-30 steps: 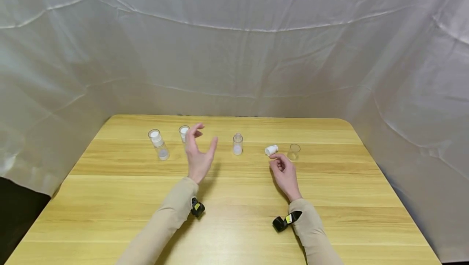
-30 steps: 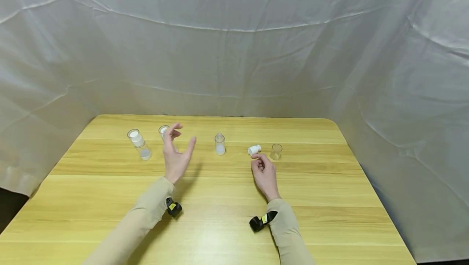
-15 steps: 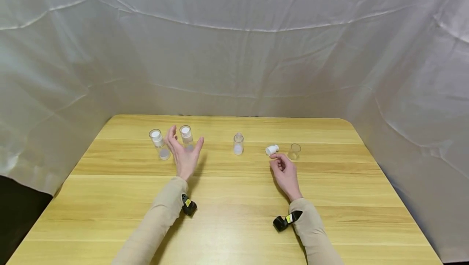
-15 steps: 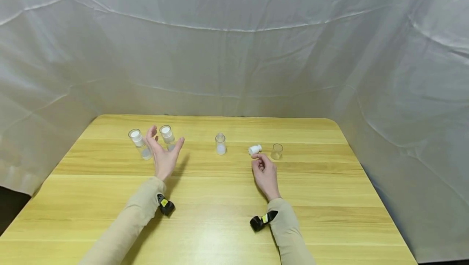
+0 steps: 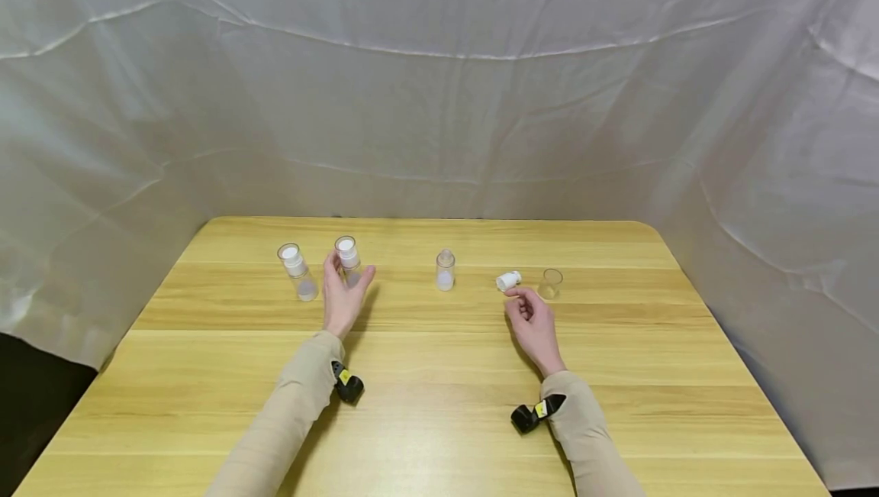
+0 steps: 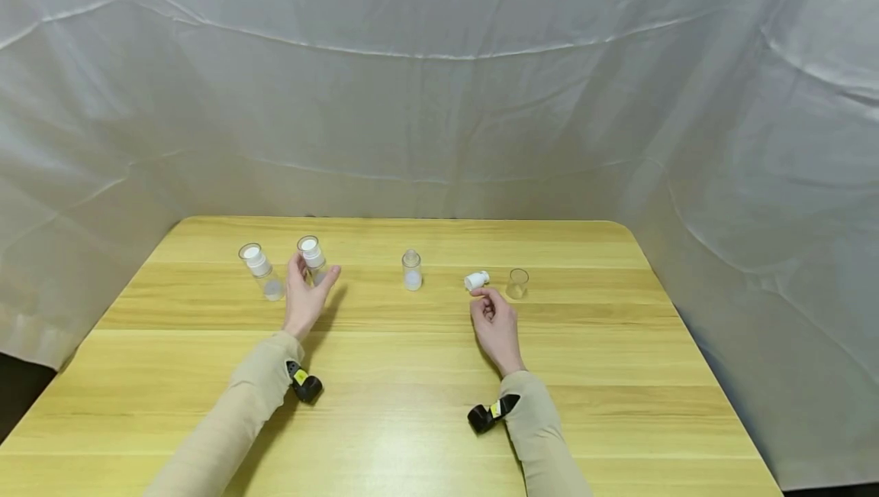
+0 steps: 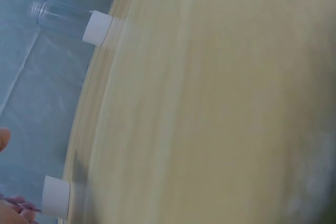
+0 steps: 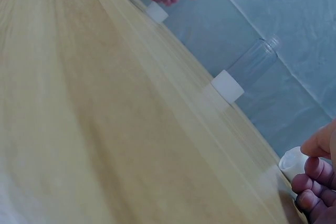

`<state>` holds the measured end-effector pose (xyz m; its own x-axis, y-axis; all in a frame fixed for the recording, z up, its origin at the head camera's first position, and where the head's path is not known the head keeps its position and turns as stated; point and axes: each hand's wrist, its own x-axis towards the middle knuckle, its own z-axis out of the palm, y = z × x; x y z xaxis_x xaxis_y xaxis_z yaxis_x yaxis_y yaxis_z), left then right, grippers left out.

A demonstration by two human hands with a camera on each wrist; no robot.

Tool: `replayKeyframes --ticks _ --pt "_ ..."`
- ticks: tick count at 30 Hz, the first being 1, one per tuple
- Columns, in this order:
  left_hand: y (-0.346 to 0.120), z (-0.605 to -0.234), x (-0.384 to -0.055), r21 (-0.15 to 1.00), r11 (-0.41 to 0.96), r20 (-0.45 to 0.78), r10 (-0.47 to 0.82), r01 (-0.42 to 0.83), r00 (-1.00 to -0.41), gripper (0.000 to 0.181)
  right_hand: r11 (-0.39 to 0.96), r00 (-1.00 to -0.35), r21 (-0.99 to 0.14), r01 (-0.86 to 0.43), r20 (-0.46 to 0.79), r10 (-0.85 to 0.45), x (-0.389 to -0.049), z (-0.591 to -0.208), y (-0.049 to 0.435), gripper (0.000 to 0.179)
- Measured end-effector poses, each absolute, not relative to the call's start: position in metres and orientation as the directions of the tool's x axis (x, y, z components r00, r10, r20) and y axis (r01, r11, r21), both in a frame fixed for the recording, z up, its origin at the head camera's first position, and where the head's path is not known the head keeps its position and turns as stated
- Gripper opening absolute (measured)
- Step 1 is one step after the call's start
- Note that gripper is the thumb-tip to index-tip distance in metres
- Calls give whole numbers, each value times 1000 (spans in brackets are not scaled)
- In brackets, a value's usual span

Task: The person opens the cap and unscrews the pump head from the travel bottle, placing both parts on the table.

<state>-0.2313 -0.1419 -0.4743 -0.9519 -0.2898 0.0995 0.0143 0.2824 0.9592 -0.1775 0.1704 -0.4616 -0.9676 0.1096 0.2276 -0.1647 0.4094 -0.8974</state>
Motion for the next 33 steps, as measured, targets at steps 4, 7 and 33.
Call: replayKeyframes --ticks 4,7,33 --pt "-143 -475 -231 950 313 108 -293 11 -950 76 407 -968 -898 -165 226 107 -178 -461 170 20" --pt "-144 -474 -229 941 338 122 -298 15 -947 65 408 -969 -898 -165 226 104 -178 -461 171 21" --pt "-113 -470 -199 934 339 142 -58 115 -988 43 235 -971 -955 -180 210 110 -187 -466 172 24"
